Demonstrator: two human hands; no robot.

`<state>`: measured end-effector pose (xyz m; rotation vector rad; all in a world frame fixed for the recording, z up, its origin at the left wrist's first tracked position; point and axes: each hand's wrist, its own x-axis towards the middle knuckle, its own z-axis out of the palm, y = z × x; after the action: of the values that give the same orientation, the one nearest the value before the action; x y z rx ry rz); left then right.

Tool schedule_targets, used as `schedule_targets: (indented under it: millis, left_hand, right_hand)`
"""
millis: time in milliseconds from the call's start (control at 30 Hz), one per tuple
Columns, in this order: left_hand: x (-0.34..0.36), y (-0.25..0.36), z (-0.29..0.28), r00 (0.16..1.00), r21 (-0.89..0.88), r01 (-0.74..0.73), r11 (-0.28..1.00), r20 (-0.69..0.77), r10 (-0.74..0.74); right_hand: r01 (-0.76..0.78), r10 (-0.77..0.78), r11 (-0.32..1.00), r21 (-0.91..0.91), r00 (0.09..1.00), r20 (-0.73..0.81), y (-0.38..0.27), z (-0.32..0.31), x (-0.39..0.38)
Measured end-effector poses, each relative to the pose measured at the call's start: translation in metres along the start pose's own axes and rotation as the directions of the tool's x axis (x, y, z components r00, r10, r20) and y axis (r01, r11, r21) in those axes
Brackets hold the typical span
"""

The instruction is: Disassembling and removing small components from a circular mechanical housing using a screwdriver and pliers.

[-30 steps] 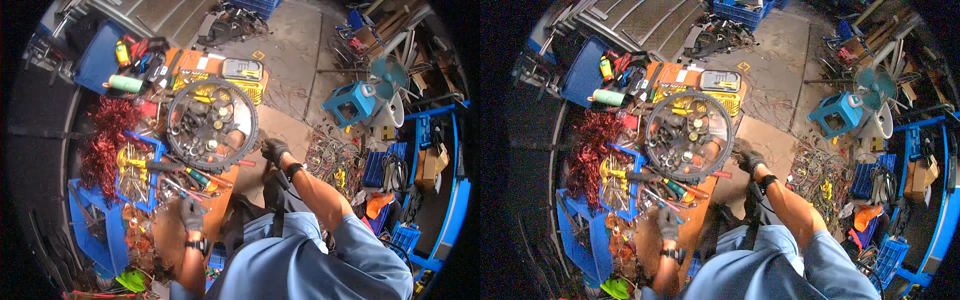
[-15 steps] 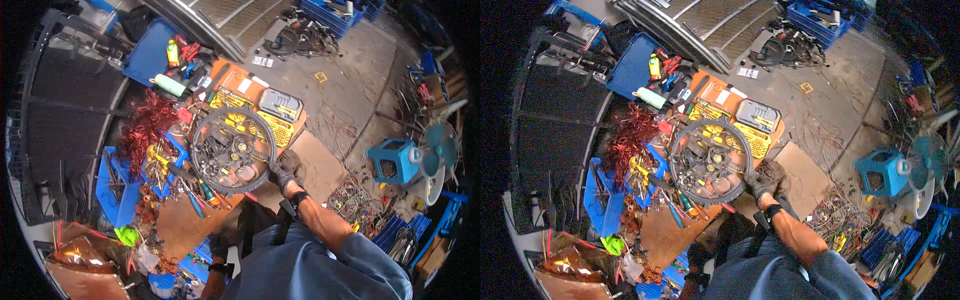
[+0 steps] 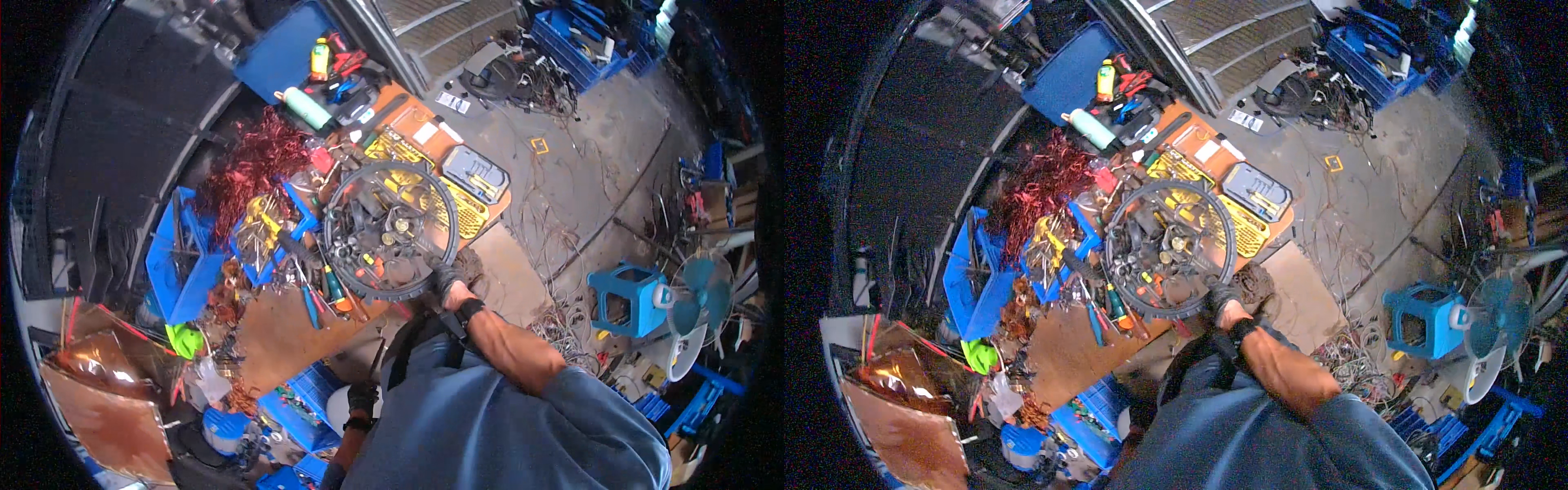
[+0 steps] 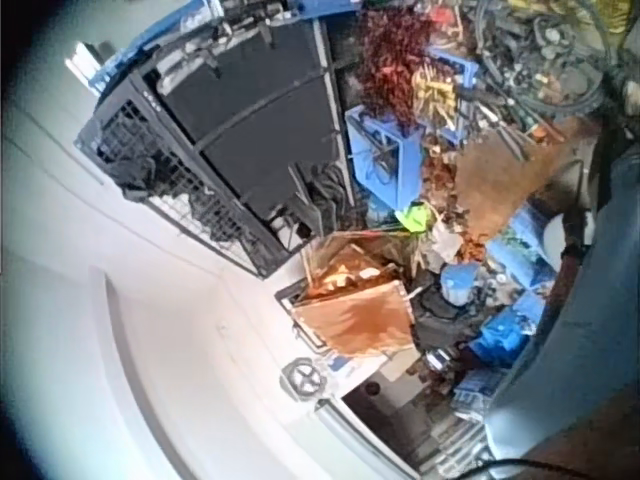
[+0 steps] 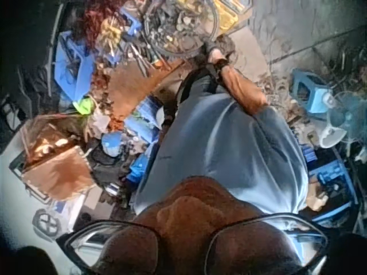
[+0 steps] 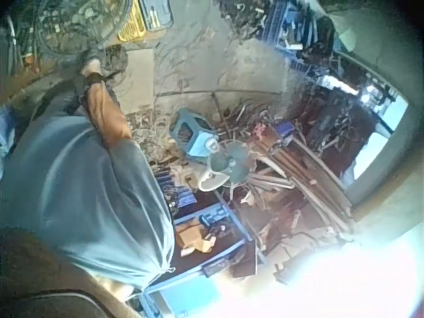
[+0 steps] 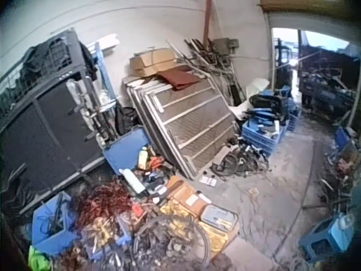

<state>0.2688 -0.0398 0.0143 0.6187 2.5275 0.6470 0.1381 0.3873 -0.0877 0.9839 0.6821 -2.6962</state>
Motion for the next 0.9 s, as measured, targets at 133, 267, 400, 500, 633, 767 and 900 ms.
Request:
schedule_targets:
  millis: [133, 267, 400, 500, 633, 767, 900]
  left_hand:
    - [0.002, -0.057, 0.05, 0.993, -0.017, 0.11, 0.994, 0.042, -0.109]
    - [0.02, -0.095, 0.094, 0.926, -0.083, 0.369, 0.926, 0.122, -0.358]
    - [0.028, -0.122, 0.076, 0.994, 0.306, -0.02, 0.952, 0.112, -0.015]
    - [0.053, -0.139, 0.042, 0.991, -0.08, 0.132, 0.988, 0.02, -0.131]
    - [0.101, -0.128, 0.004, 0.963, -0.4, 0.22, 0.89, -0.056, -0.264]
    - [0.159, -0.081, -0.046, 0.89, -0.325, 0.067, 0.943, -0.408, -0.204]
    - [0.223, -0.038, -0.084, 0.895, -0.421, 0.021, 0.907, -0.396, -0.205]
  right_hand:
    - [-0.077, 0.082, 0.983, 0.166, 0.996, -0.023, -0.014, 0.002, 0.001]
    - [0.27, -0.271, 0.963, 0.027, 0.961, 0.053, -0.025, 0.004, 0.009]
    - [0.407, -0.444, -0.01, -0.914, 0.817, 0.368, -0.047, -0.002, -0.013]
    - [0.061, -0.305, -0.418, -0.906, 0.93, 0.204, -0.066, -0.013, -0.043]
    - [0.403, -0.488, 0.558, -0.725, 0.867, 0.106, -0.058, -0.042, -0.076]
    - [0.32, -0.305, 0.945, 0.067, 0.936, -0.173, -0.07, -0.094, -0.133]
    - [0.577, -0.593, 0.805, -0.138, 0.772, -0.227, -0.05, -0.143, -0.204]
